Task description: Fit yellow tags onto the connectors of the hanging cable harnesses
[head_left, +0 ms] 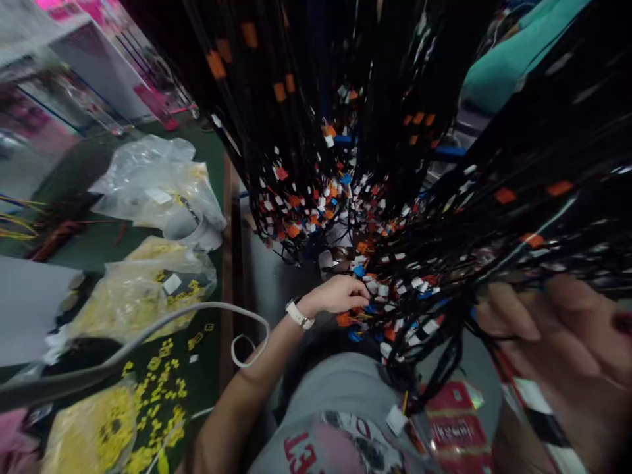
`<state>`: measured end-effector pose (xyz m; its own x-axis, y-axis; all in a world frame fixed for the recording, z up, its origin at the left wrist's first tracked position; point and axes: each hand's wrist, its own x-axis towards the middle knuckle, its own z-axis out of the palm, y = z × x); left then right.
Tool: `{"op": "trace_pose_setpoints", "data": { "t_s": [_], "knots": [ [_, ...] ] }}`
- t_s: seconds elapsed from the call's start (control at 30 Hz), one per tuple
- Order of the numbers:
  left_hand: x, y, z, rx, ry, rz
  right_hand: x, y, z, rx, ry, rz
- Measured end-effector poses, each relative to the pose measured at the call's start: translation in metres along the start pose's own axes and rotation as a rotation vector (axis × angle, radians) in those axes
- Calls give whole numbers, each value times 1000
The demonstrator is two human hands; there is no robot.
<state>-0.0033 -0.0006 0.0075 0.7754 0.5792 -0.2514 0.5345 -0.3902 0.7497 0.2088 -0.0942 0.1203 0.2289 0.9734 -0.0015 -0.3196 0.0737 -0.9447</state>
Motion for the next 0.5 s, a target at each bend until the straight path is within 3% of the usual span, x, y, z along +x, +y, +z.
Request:
{"op": "trace_pose_setpoints", "data": {
  "t_s": [0.1,0.27,0.4,0.5],
  "knots": [
    [-7,4,-3,151,37,-32,8,9,4,176,7,56],
    [-23,9,-9,408,104,-105,22,26,12,90,-97,52],
    [-34,14,-18,369,156,-110,29,37,13,-41,-141,66],
    [-40,19,-22,216,248,-133,32,43,12,-135,-179,86]
  ]
}}
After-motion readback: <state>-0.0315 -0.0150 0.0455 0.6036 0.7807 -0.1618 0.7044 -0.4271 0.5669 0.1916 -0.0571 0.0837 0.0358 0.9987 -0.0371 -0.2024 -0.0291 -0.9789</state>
